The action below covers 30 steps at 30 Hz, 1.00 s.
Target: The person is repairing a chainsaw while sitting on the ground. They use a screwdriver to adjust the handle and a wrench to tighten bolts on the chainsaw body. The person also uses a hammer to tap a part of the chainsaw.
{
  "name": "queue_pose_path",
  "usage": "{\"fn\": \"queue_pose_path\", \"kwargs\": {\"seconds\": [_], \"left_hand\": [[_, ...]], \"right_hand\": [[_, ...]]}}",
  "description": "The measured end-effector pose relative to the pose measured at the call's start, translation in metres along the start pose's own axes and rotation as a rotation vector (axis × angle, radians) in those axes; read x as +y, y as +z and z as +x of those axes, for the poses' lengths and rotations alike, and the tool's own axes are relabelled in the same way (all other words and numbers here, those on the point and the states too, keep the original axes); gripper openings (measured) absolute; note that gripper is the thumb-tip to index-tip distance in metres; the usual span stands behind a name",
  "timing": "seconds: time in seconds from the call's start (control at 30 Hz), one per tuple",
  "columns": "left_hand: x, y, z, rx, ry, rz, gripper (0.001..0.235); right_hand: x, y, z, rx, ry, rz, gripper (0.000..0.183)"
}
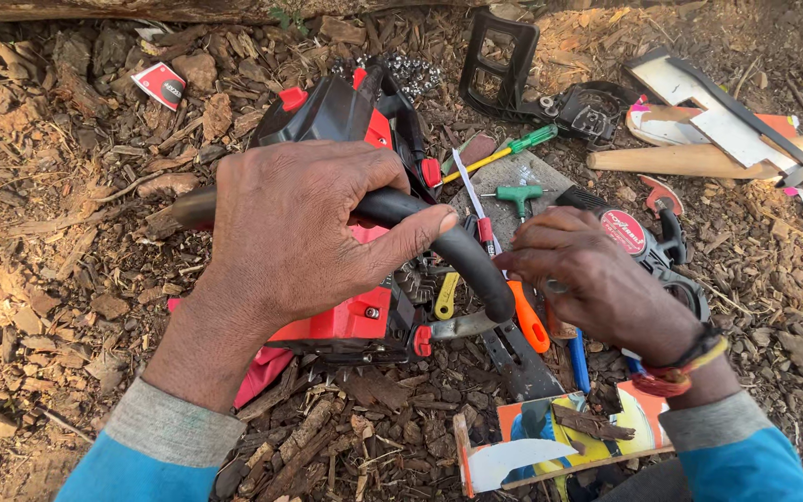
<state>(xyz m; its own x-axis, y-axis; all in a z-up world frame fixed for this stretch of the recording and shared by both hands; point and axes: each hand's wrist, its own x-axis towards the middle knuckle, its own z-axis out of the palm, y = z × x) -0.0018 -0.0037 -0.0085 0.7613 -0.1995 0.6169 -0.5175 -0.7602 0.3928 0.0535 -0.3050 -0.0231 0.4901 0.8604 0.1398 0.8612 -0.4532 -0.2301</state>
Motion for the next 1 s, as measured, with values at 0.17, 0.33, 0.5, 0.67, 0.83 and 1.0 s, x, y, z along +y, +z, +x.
{"fn": "queue_pose_path", "kwargs": {"seconds": [0.17, 0.33, 0.5, 0.67, 0.83, 1.0], "left_hand": [[0.0, -0.001, -0.002, 0.012, 0.004, -0.013, 0.04], [0.002, 0.001, 0.002, -0.019, -0.01, 0.009, 0.04], [0.001, 0.0, 0.0, 0.013, 0.007, -0.019, 0.039], [0.005, 0.0, 0.002, -0.01, 0.005, 0.014, 0.04], [0.006, 0.001, 0.004, -0.028, -0.014, 0.036, 0.04], [-0.004, -0.006, 0.0, -0.062, -0.106, -0.001, 0.039]], "right_hand": [[-0.002, -0.004, -0.003, 0.012, 0.114, 0.04, 0.054], [-0.001, 0.001, 0.002, 0.007, 0.036, 0.047, 0.046], [-0.002, -0.002, 0.003, 0.0, 0.083, 0.063, 0.047], [0.002, -0.003, 0.0, 0.018, 0.075, 0.091, 0.045], [0.012, 0.009, -0.007, 0.035, 0.14, 0.136, 0.025], [0.027, 0.018, -0.018, 0.087, 0.361, 0.413, 0.018]]}}
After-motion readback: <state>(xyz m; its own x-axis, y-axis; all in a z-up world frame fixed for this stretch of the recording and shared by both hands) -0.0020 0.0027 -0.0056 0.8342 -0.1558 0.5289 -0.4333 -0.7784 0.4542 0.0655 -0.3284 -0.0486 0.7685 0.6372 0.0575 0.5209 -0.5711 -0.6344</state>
